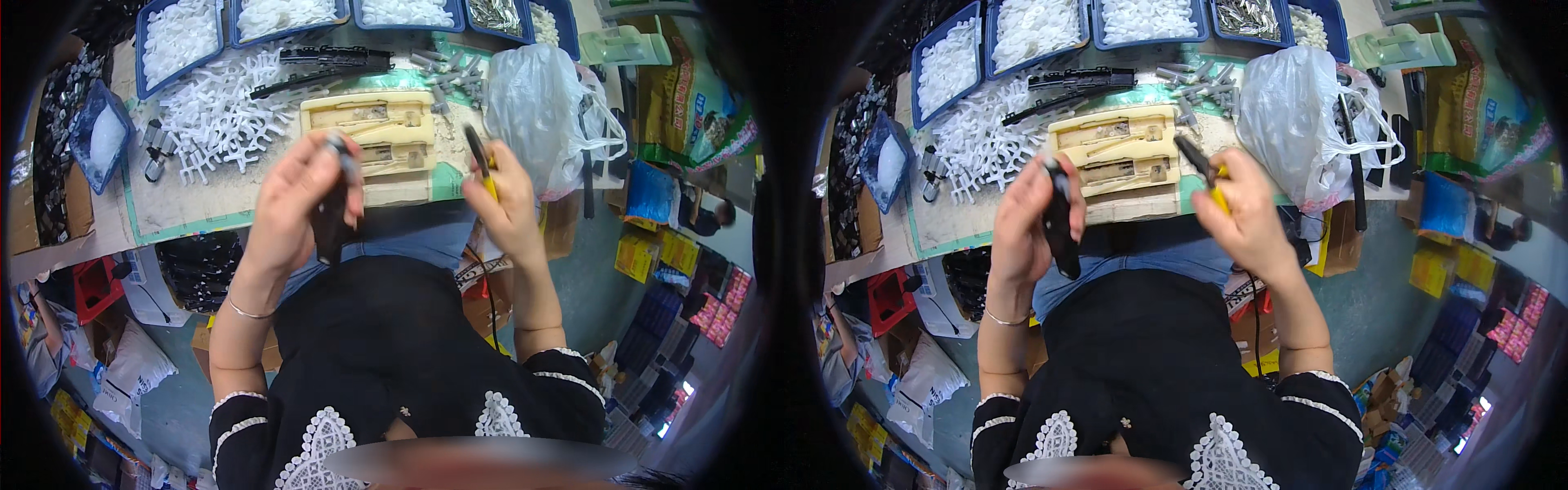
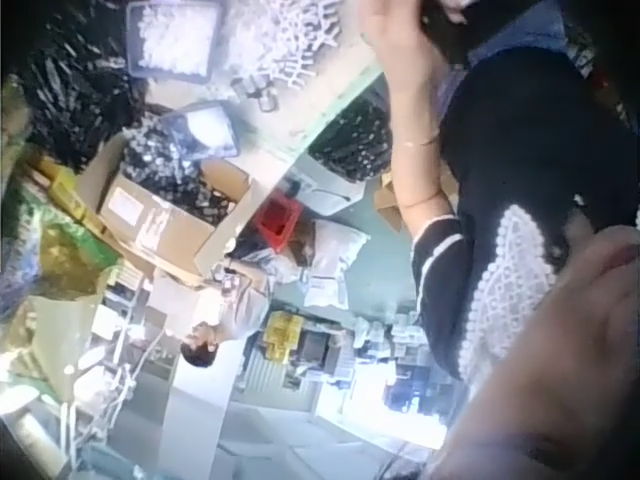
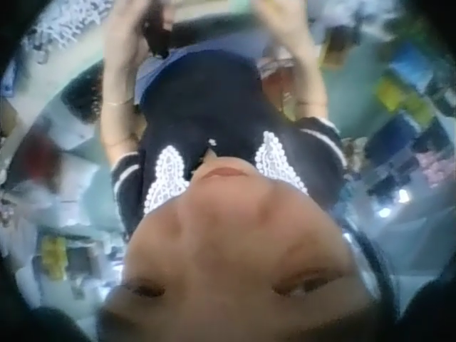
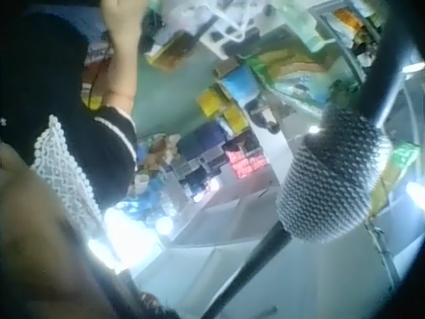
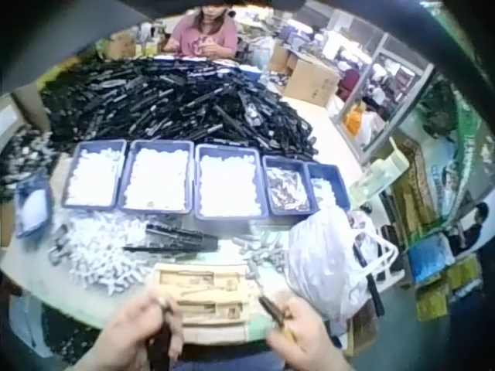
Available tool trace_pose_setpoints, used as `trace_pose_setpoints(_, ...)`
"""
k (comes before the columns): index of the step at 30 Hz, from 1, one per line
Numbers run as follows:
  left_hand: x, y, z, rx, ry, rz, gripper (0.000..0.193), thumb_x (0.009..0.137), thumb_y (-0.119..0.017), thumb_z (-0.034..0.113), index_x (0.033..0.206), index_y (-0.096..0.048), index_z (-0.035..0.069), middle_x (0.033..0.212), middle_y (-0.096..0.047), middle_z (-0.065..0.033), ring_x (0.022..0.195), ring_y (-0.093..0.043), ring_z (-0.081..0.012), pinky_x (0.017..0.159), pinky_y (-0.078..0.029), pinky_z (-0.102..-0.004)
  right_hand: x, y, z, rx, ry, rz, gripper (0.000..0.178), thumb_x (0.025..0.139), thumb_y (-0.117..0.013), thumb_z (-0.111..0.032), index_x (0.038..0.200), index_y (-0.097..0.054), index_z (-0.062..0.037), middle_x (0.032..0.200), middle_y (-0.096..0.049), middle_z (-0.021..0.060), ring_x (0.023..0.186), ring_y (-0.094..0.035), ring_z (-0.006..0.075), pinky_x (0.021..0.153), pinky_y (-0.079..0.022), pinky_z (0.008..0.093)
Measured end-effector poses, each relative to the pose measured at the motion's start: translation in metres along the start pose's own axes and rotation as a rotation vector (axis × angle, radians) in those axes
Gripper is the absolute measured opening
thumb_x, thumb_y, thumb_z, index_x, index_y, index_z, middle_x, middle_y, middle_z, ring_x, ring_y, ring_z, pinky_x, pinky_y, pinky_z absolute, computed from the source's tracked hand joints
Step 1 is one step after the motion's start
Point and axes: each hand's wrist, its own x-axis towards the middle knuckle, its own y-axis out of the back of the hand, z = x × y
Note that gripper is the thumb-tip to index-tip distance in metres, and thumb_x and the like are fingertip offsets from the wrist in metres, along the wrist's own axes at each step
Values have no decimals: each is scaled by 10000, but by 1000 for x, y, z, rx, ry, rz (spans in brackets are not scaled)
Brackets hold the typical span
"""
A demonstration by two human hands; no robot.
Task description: Assembling small white plastic components into a larger black housing using hands and pliers.
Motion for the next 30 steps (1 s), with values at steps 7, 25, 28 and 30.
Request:
trace_pose_setpoints(7,15,3,-3,-177,-79,398,267,977,-421,313,1034,-446,53,851,-547,-90,590,-533,-147,489,-437,-258,10,-17,31,-749,-94,34,221,789,-639,-169,841,-565,32,967,-515,176,920,-486,336,801,-410,412)
trace_pose_setpoints(25,-7,-15,-16,-170,-431,700,311,985,-378,369,1079,-401,74,728,-390,-16,529,-390,-97,451,-375,-245,-5,-96,-47,276,307,-38,374,717,-750,-44,1054,-617,49,875,-649,157,755,-643,230,671,-515,285)
trace_pose_setpoints(28,-15,-17,-19,-158,-477,700,293,988,-368,361,1074,-406,84,720,-386,-13,506,-387,-90,419,-365,-234,-8,-101,-45,328,349,-33,400,679,-764,-10,1048,-620,50,892,-655,169,761,-643,242,662,-522,300)
trace_pose_setpoints(30,-20,-20,-17,-106,-479,722,280,991,-355,361,1067,-409,98,695,-383,-14,472,-373,-90,391,-355,-234,-8,-104,-45,361,418,-40,409,687,-743,22,1069,-602,56,872,-631,170,737,-631,262,626,-518,306)
